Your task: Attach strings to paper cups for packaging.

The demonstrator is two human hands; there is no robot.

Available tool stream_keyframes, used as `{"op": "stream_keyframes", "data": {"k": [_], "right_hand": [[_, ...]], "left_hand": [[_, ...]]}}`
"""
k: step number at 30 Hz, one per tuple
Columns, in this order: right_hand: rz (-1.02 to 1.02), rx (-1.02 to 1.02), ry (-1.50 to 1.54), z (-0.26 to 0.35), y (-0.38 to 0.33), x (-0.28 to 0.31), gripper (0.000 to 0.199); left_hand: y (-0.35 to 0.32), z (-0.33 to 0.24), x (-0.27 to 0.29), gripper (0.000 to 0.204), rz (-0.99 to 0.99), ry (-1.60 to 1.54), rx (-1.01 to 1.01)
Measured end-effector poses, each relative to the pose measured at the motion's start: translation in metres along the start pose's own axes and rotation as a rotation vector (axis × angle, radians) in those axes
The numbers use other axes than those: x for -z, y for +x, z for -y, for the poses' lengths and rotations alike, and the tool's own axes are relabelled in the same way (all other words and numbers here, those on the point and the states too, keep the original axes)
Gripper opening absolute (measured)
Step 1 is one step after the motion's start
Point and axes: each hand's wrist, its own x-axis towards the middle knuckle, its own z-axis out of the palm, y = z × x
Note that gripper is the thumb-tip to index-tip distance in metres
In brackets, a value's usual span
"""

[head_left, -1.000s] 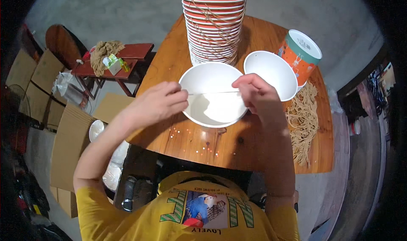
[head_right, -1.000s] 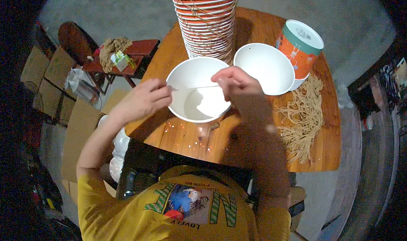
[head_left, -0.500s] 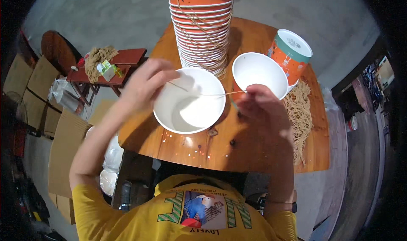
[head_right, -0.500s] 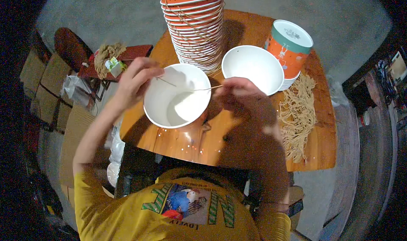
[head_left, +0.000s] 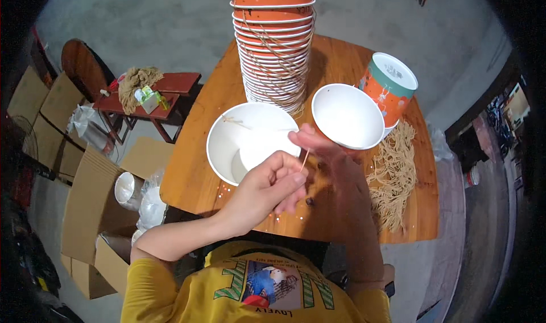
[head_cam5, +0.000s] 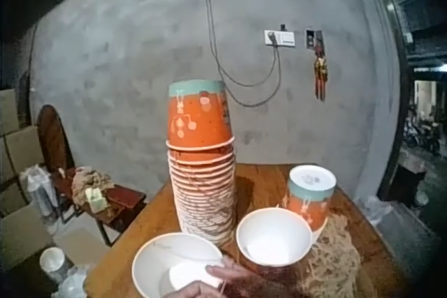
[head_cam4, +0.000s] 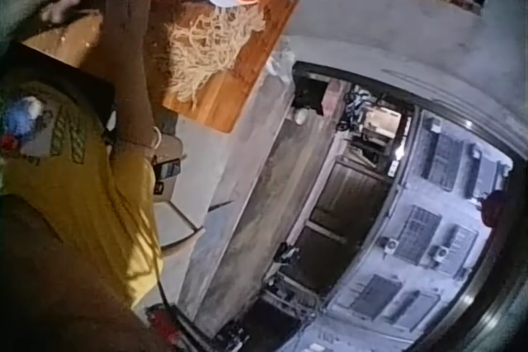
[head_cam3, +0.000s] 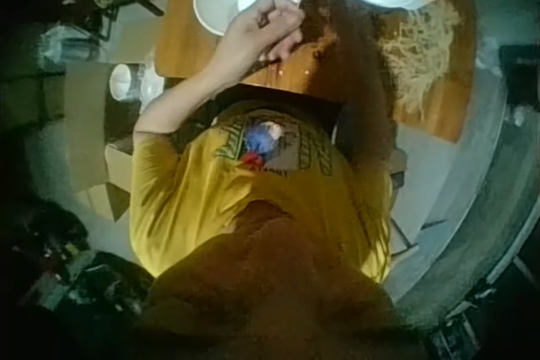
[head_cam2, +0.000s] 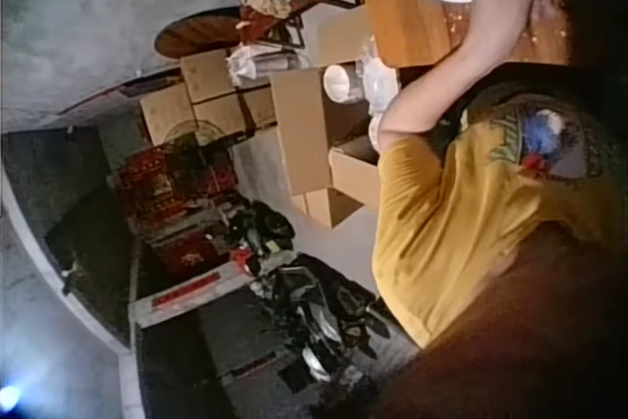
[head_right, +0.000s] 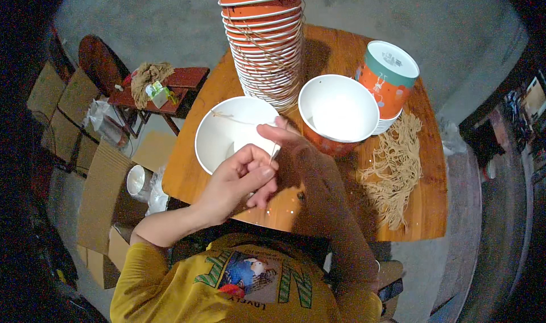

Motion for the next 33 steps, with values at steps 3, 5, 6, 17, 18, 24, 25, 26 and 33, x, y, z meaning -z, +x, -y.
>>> {"op": "stream_keyframes", "data": {"k": [3, 5, 6, 17, 18, 24, 25, 26, 33], "right_hand": [[-0.176, 0.109, -0.363, -0.016, -0.002, 0.012, 0.052], [-0.237, 0.158, -0.466, -0.026, -0.004, 0.020, 0.044], [-0.237, 0.150, -0.458, -0.029, -0.005, 0.023, 0.044], [-0.229, 0.167, -1.253, -0.035, -0.016, 0.021, 0.032], [-0.231, 0.166, -1.253, -0.025, -0.017, 0.018, 0.032], [0.000, -0.017, -0.459, -0.021, -0.037, -0.012, 0.025], [-0.060, -0.142, -0.294, -0.028, -0.038, -0.013, 0.019], [-0.120, -0.265, -0.128, -0.034, -0.039, -0.013, 0.014], [-0.313, -0.074, -0.307, -0.062, -0.032, 0.007, 0.006]], "left_hand": [[-0.017, 0.007, 0.009, 0.016, 0.019, 0.108, -0.004], [-0.030, 0.011, 0.017, 0.015, 0.027, 0.227, 0.000], [-0.035, 0.013, 0.020, 0.015, 0.022, 0.227, 0.011], [-0.051, 0.006, 0.023, 0.020, -0.052, 1.238, -0.406], [-0.049, 0.005, 0.020, 0.023, -0.064, 1.312, -0.478], [-0.024, 0.006, 0.000, 0.024, -0.123, 1.426, -0.768], [-0.019, 0.006, 0.001, 0.024, -0.121, 1.427, -0.770], [-0.014, 0.006, 0.003, 0.024, -0.108, 1.372, -0.769], [-0.007, -0.001, 0.034, 0.026, -0.063, 1.127, -0.269]]}}
